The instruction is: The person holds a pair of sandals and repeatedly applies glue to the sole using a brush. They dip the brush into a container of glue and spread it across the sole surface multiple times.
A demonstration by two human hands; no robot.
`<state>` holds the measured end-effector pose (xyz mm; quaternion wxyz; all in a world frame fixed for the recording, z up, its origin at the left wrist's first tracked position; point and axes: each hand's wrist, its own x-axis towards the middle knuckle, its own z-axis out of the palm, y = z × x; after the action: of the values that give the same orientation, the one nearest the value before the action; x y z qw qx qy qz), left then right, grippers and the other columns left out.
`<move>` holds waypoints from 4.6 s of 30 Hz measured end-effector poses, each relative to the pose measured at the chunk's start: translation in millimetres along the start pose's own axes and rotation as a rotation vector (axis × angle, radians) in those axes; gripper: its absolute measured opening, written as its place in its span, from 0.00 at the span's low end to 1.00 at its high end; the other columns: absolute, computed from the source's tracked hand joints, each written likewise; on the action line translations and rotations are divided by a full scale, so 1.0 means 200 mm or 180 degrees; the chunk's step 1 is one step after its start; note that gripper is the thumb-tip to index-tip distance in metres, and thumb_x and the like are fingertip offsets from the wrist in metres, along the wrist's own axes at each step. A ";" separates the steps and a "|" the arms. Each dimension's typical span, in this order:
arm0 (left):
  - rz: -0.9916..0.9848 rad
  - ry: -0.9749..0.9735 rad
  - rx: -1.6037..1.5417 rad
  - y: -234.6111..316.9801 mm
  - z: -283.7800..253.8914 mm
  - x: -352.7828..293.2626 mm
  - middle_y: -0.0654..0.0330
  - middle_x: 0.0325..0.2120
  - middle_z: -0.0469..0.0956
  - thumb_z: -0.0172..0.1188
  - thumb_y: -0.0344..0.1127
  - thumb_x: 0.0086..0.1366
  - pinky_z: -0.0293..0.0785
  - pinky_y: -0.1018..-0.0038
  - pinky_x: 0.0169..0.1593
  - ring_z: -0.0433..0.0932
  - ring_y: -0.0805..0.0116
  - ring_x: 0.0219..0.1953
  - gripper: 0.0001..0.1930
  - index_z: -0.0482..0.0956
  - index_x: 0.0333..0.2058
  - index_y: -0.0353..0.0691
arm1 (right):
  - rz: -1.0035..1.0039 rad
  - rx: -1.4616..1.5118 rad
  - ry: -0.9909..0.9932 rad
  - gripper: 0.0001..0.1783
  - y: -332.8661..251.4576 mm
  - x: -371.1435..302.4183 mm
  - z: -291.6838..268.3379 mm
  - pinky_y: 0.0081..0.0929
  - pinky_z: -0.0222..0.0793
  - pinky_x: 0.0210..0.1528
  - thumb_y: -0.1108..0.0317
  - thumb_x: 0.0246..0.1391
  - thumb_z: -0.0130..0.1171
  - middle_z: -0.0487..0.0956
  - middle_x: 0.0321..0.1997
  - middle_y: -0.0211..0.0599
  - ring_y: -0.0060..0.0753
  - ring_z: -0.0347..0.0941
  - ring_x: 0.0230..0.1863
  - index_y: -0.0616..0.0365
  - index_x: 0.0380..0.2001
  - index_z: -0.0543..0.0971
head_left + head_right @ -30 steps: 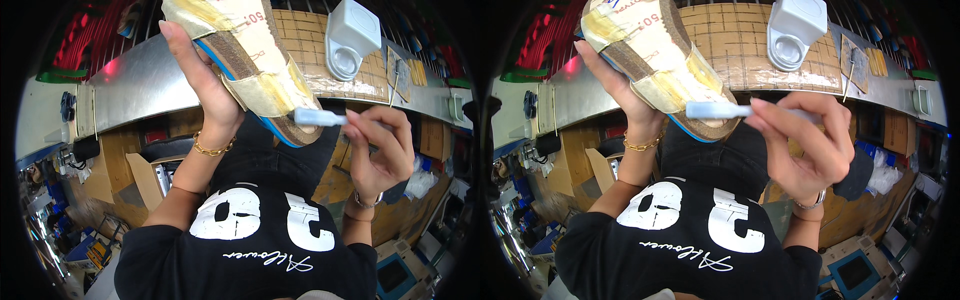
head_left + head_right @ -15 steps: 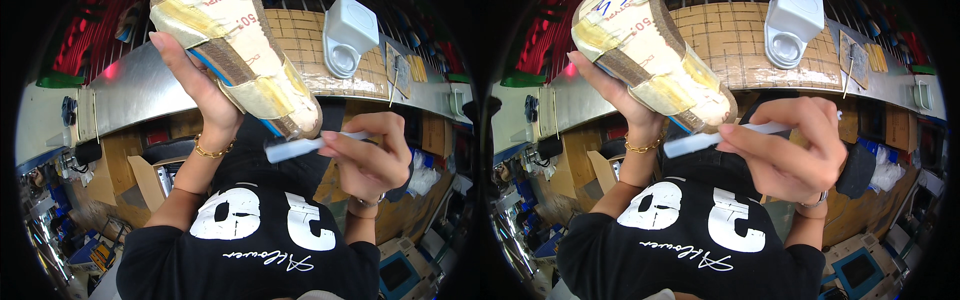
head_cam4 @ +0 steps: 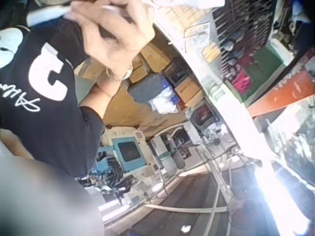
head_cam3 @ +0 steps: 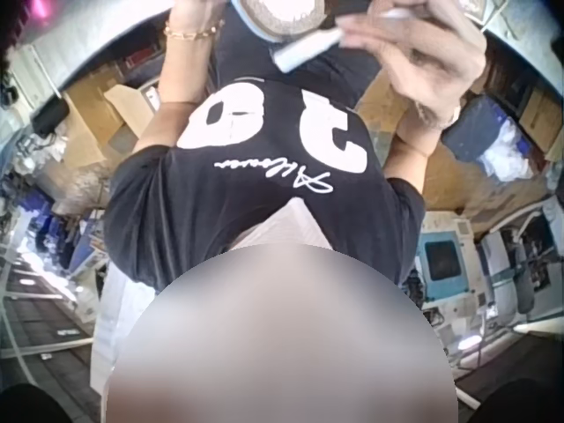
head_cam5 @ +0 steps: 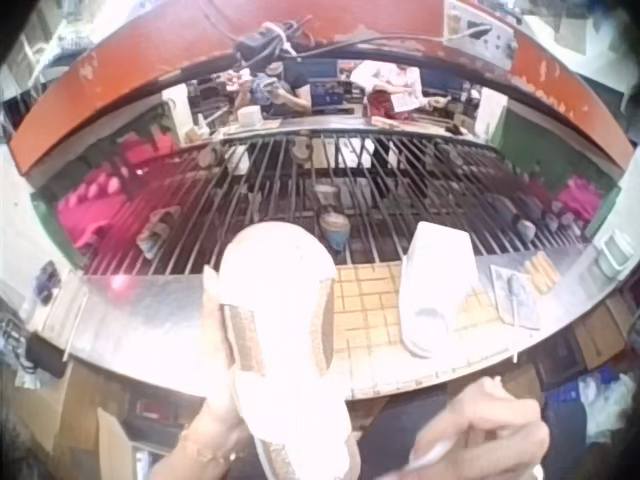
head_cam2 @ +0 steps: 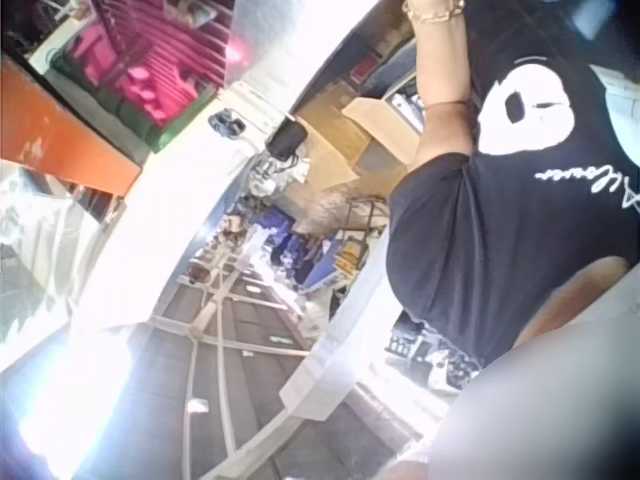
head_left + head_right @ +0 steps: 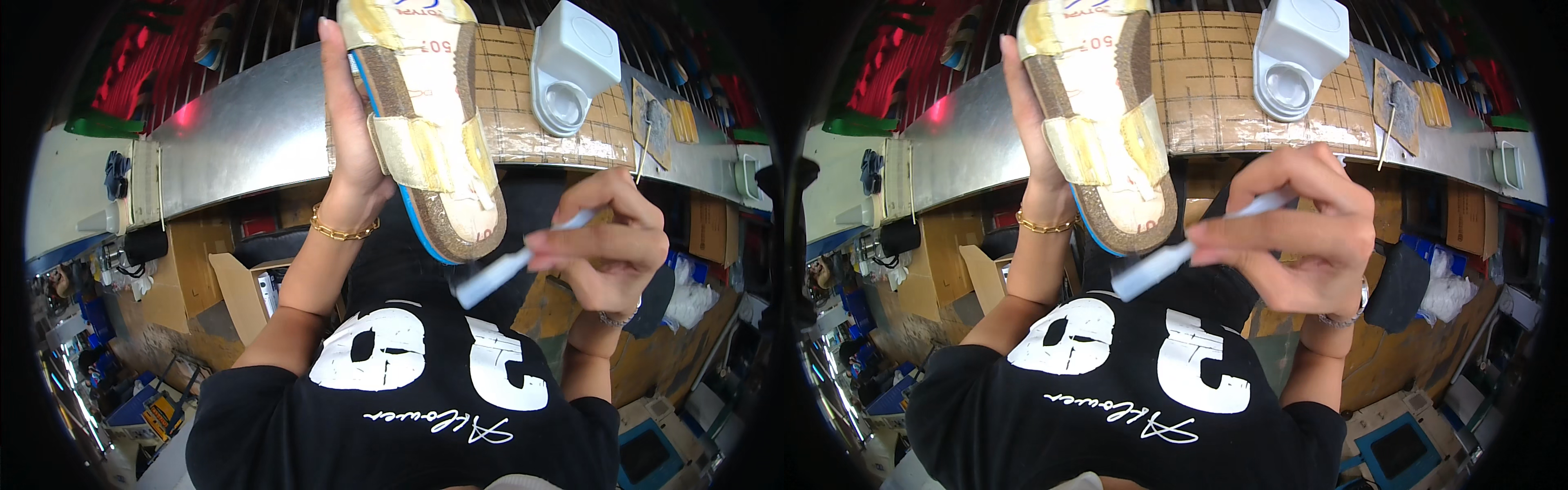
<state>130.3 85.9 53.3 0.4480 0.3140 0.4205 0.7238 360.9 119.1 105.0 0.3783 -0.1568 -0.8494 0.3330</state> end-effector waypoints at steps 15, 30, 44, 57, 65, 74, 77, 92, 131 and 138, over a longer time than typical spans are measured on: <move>-0.1624 -0.1164 -0.1740 -0.08 -0.03 0.07 0.52 0.50 0.82 0.43 0.70 0.71 0.85 0.73 0.49 0.85 0.70 0.46 0.41 0.70 0.63 0.37 | 0.0241 0.0932 -0.0264 0.14 0.14 -0.04 0.03 0.17 0.59 0.28 0.70 0.34 0.79 0.79 0.29 0.27 0.18 0.70 0.28 0.49 0.31 0.91; -0.1470 -0.1348 -0.1443 -0.14 -0.04 0.06 0.53 0.49 0.82 0.43 0.68 0.72 0.84 0.74 0.49 0.85 0.71 0.46 0.39 0.71 0.62 0.37 | 0.0272 0.1139 -0.0392 0.13 0.20 -0.05 0.02 0.15 0.64 0.28 0.76 0.36 0.78 0.79 0.31 0.30 0.18 0.73 0.28 0.54 0.31 0.91; -0.1572 -0.1275 -0.1631 -0.06 -0.04 0.09 0.52 0.51 0.82 0.41 0.68 0.73 0.84 0.74 0.50 0.85 0.70 0.47 0.39 0.70 0.63 0.37 | 0.0367 0.0643 -0.0356 0.12 0.09 -0.05 0.04 0.18 0.60 0.25 0.73 0.37 0.77 0.77 0.28 0.28 0.17 0.69 0.25 0.53 0.31 0.91; -0.1234 -0.0615 -0.0556 -0.03 0.00 0.02 0.52 0.53 0.80 0.37 0.69 0.73 0.80 0.72 0.54 0.83 0.70 0.49 0.41 0.66 0.65 0.36 | 0.0238 -0.0536 0.0967 0.08 0.26 0.19 0.03 0.20 0.66 0.29 0.75 0.48 0.71 0.82 0.26 0.32 0.22 0.75 0.27 0.52 0.33 0.90; -0.1349 -0.0526 -0.0541 -0.07 -0.18 0.07 0.52 0.55 0.78 0.37 0.71 0.72 0.79 0.71 0.56 0.81 0.67 0.52 0.43 0.67 0.65 0.35 | 0.0067 -0.0969 0.1505 0.15 0.36 0.13 0.27 0.28 0.60 0.30 0.77 0.40 0.73 0.78 0.28 0.30 0.29 0.71 0.28 0.43 0.33 0.91; -0.1080 -0.1512 -0.1858 0.07 -0.73 0.49 0.44 0.49 0.77 0.52 0.68 0.66 0.84 0.68 0.44 0.80 0.58 0.48 0.42 0.68 0.62 0.34 | 0.2149 0.2075 0.1239 0.15 0.40 -0.10 -0.01 0.14 0.57 0.28 0.67 0.69 0.56 0.76 0.29 0.28 0.13 0.63 0.26 0.68 0.50 0.81; -0.1528 0.0092 -0.2476 0.02 -0.86 0.77 0.45 0.43 0.77 0.65 0.70 0.55 0.84 0.75 0.34 0.81 0.60 0.38 0.45 0.72 0.56 0.34 | 0.2302 0.2772 0.1161 0.19 0.38 -0.14 -0.01 0.15 0.58 0.29 0.65 0.70 0.54 0.75 0.31 0.28 0.14 0.63 0.28 0.68 0.56 0.77; -0.0808 0.2525 -0.2431 -0.30 -1.10 1.52 0.46 0.62 0.68 0.31 0.73 0.66 0.63 0.45 0.64 0.66 0.44 0.63 0.43 0.70 0.63 0.43 | 0.1845 0.4594 0.0933 0.26 0.35 -0.21 -0.10 0.17 0.71 0.37 0.66 0.71 0.51 0.78 0.40 0.33 0.18 0.72 0.36 0.64 0.68 0.65; -0.0308 0.1724 0.2466 -0.29 -0.30 1.24 0.53 0.30 0.86 0.79 0.43 0.37 0.77 0.70 0.44 0.83 0.67 0.33 0.22 0.86 0.25 0.29 | 0.1845 -0.1067 0.3376 0.16 1.26 -0.76 -0.71 0.19 0.71 0.44 0.64 0.63 0.65 0.86 0.39 0.34 0.17 0.75 0.39 0.66 0.46 0.85; 0.2258 0.1232 0.3021 -0.23 -0.24 0.69 0.49 0.33 0.86 0.78 0.38 0.40 0.80 0.70 0.46 0.85 0.67 0.35 0.39 0.78 0.52 0.24 | 0.1763 -0.0317 0.3023 0.16 1.13 -0.73 -0.63 0.17 0.71 0.44 0.68 0.66 0.61 0.82 0.39 0.30 0.17 0.75 0.39 0.69 0.50 0.82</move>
<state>52.0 208.0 2.4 -0.0923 0.4626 0.6400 0.6066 555.0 264.4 -67.2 0.6103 -0.5250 -0.5271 0.2721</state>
